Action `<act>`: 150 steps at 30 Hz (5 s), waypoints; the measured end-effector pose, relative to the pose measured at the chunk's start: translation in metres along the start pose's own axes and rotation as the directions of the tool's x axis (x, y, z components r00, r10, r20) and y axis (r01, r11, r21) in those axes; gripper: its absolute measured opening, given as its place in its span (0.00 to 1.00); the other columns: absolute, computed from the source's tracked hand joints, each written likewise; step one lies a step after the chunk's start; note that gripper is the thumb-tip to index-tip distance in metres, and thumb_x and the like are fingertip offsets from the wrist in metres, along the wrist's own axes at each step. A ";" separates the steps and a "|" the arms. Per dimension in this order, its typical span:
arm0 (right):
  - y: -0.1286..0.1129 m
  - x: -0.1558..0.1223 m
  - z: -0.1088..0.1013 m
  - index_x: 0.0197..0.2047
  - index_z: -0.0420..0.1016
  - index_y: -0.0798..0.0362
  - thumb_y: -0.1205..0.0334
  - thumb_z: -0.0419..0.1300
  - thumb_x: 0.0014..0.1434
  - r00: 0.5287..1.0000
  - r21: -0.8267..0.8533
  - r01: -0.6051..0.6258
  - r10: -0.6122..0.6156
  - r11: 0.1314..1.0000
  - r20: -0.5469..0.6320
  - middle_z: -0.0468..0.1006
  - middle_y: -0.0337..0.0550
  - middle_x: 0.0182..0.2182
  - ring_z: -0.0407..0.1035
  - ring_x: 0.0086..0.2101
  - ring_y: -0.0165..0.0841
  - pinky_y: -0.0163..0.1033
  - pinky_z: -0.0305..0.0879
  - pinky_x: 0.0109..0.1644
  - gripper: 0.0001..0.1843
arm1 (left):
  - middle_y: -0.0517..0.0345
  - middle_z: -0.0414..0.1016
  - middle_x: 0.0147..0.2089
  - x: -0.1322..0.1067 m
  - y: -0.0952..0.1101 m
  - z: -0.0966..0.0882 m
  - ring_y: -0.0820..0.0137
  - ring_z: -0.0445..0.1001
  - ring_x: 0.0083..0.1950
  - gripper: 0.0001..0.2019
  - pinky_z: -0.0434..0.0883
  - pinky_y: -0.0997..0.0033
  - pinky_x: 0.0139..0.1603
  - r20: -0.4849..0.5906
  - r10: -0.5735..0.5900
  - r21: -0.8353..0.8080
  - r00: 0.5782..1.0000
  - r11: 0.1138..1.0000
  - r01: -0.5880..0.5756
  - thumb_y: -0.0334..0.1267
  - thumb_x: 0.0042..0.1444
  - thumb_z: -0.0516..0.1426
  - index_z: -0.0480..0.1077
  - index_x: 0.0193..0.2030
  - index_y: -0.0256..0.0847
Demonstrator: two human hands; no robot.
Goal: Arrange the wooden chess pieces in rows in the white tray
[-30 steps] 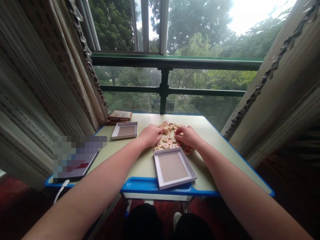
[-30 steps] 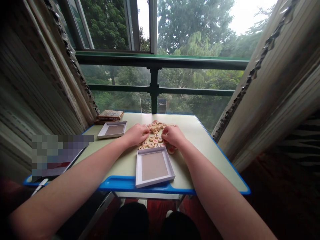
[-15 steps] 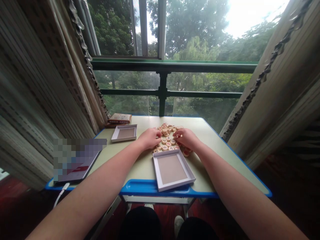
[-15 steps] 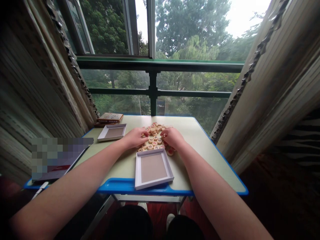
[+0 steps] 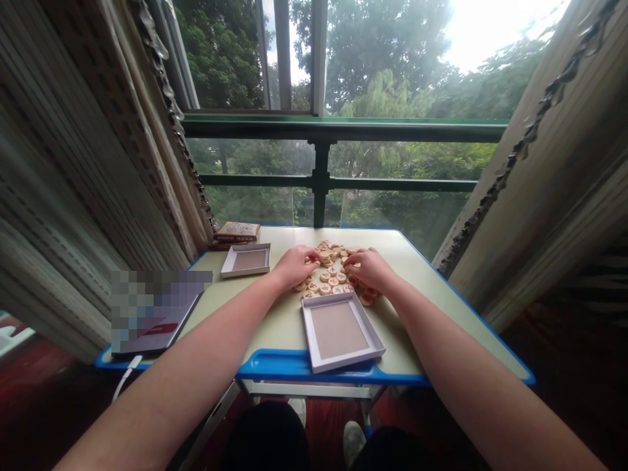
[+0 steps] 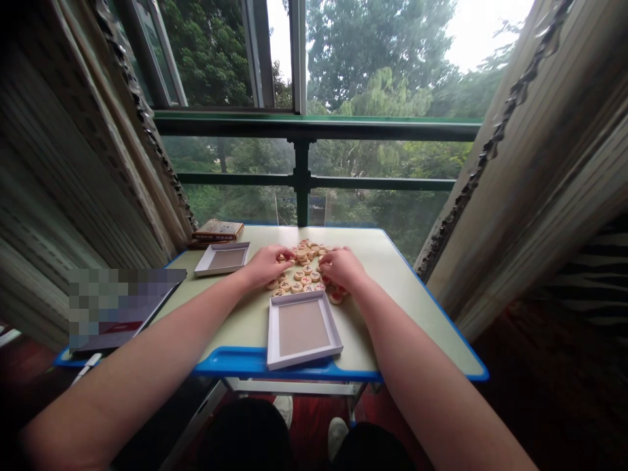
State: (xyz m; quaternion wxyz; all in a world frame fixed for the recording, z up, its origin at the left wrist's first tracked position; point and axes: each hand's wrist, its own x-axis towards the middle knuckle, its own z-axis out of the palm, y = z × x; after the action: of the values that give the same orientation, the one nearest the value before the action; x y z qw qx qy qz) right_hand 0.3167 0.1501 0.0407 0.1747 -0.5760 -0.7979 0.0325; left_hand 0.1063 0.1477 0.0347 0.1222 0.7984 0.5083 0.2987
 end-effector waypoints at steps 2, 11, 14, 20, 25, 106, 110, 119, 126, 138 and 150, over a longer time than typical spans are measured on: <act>-0.001 0.000 -0.001 0.32 0.81 0.49 0.62 0.57 0.52 1.000 -0.006 0.009 -0.009 1.000 0.012 0.77 0.43 0.36 0.63 0.39 0.37 0.37 0.56 0.46 0.10 | 0.55 0.74 0.39 0.000 -0.001 0.000 0.70 0.73 0.39 0.10 0.70 0.71 0.46 -0.001 0.030 0.037 1.000 0.999 -0.030 0.32 0.50 0.55 0.76 0.38 0.40; 0.007 0.002 0.007 0.39 0.79 0.49 0.57 0.49 0.61 0.997 -0.015 0.078 -0.078 0.997 -0.018 0.75 0.42 0.48 0.64 0.45 0.36 0.39 0.53 0.49 0.17 | 0.56 0.73 0.38 0.001 -0.004 0.002 0.69 0.71 0.43 0.17 0.69 0.70 0.49 -0.029 0.150 0.121 0.988 0.982 -0.146 0.22 0.46 0.51 0.77 0.36 0.41; 0.003 0.001 0.005 0.37 0.79 0.50 0.58 0.49 0.61 0.996 -0.041 0.084 -0.085 0.996 -0.003 0.77 0.42 0.43 0.65 0.42 0.35 0.39 0.52 0.48 0.16 | 0.56 0.74 0.39 0.000 -0.003 0.003 0.71 0.72 0.40 0.18 0.70 0.73 0.46 0.015 0.172 0.067 0.985 0.983 -0.173 0.20 0.44 0.51 0.77 0.36 0.40; -0.003 0.002 0.008 0.33 0.78 0.50 0.57 0.51 0.58 0.998 -0.067 0.044 -0.046 0.997 -0.042 0.79 0.42 0.34 0.62 0.41 0.38 0.40 0.51 0.46 0.14 | 0.57 0.75 0.38 0.002 -0.007 0.006 0.72 0.73 0.37 0.18 0.71 0.75 0.43 0.035 0.193 0.013 0.981 0.981 -0.193 0.20 0.42 0.51 0.77 0.34 0.39; -0.001 0.005 0.013 0.36 0.79 0.48 0.58 0.54 0.55 0.998 -0.037 -0.007 0.004 0.999 -0.058 0.79 0.41 0.31 0.61 0.41 0.39 0.39 0.52 0.44 0.12 | 0.56 0.76 0.37 0.001 -0.005 0.004 0.72 0.73 0.38 0.16 0.70 0.74 0.44 0.055 0.194 -0.003 0.979 0.981 -0.194 0.20 0.43 0.52 0.77 0.32 0.39; -0.012 0.005 0.008 0.32 0.78 0.51 0.59 0.56 0.51 1.000 0.027 -0.021 0.022 0.999 -0.015 0.79 0.44 0.35 0.65 0.42 0.39 0.37 0.58 0.43 0.11 | 0.54 0.78 0.34 -0.007 0.006 -0.058 0.69 0.71 0.27 0.17 0.64 0.74 0.26 0.345 -0.494 0.417 0.798 0.842 0.341 0.45 0.46 0.58 0.75 0.42 0.41; -0.012 0.003 0.005 0.31 0.78 0.50 0.60 0.55 0.50 1.000 0.061 -0.024 0.024 0.998 0.002 0.79 0.43 0.35 0.64 0.43 0.38 0.36 0.58 0.43 0.10 | 0.56 0.78 0.32 -0.006 0.002 -0.052 0.69 0.71 0.27 0.16 0.63 0.74 0.26 0.303 -0.496 0.435 0.814 0.832 0.345 0.45 0.42 0.59 0.76 0.39 0.43; -0.011 -0.001 0.000 0.31 0.80 0.50 0.70 0.53 0.50 0.998 0.054 0.050 -0.048 0.997 -0.028 0.78 0.41 0.35 0.64 0.41 0.36 0.35 0.58 0.45 0.14 | 0.58 0.77 0.34 -0.002 -0.011 -0.045 0.70 0.72 0.34 0.12 0.63 0.77 0.28 0.250 -0.402 0.352 0.881 0.885 0.304 0.31 0.36 0.61 0.72 0.32 0.40; -0.012 -0.004 -0.001 0.30 0.80 0.52 0.72 0.53 0.50 0.993 0.077 0.086 -0.079 0.993 -0.088 0.78 0.42 0.32 0.64 0.38 0.35 0.36 0.60 0.43 0.14 | 0.58 0.77 0.31 -0.005 -0.007 -0.049 0.70 0.72 0.31 0.10 0.63 0.76 0.27 0.317 -0.337 0.332 0.886 0.915 0.229 0.26 0.37 0.58 0.70 0.30 0.40; -0.006 -0.002 -0.003 0.28 0.80 0.52 0.72 0.55 0.51 0.978 0.091 0.146 -0.129 0.985 -0.165 0.79 0.42 0.31 0.64 0.35 0.34 0.36 0.60 0.43 0.12 | 0.53 0.77 0.42 -0.003 -0.004 -0.055 0.68 0.73 0.39 0.12 0.66 0.76 0.36 0.315 -0.284 0.351 0.905 0.921 0.167 0.28 0.47 0.54 0.75 0.38 0.40; -0.005 -0.003 -0.004 0.27 0.80 0.52 0.72 0.56 0.51 0.964 0.090 0.152 -0.128 0.984 -0.232 0.80 0.42 0.32 0.62 0.37 0.36 0.38 0.59 0.45 0.12 | 0.56 0.74 0.29 -0.014 0.009 -0.078 0.68 0.68 0.30 0.23 0.61 0.73 0.27 0.658 -0.347 0.413 0.669 0.909 0.065 0.56 0.29 0.64 0.72 0.28 0.40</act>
State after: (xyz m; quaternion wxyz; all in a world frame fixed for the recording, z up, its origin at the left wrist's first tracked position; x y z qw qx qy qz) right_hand 0.3142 0.1449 0.0455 0.2964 -0.5079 -0.8088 -0.0028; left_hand 0.0617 0.1226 0.0953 0.1983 0.7951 0.5533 -0.1499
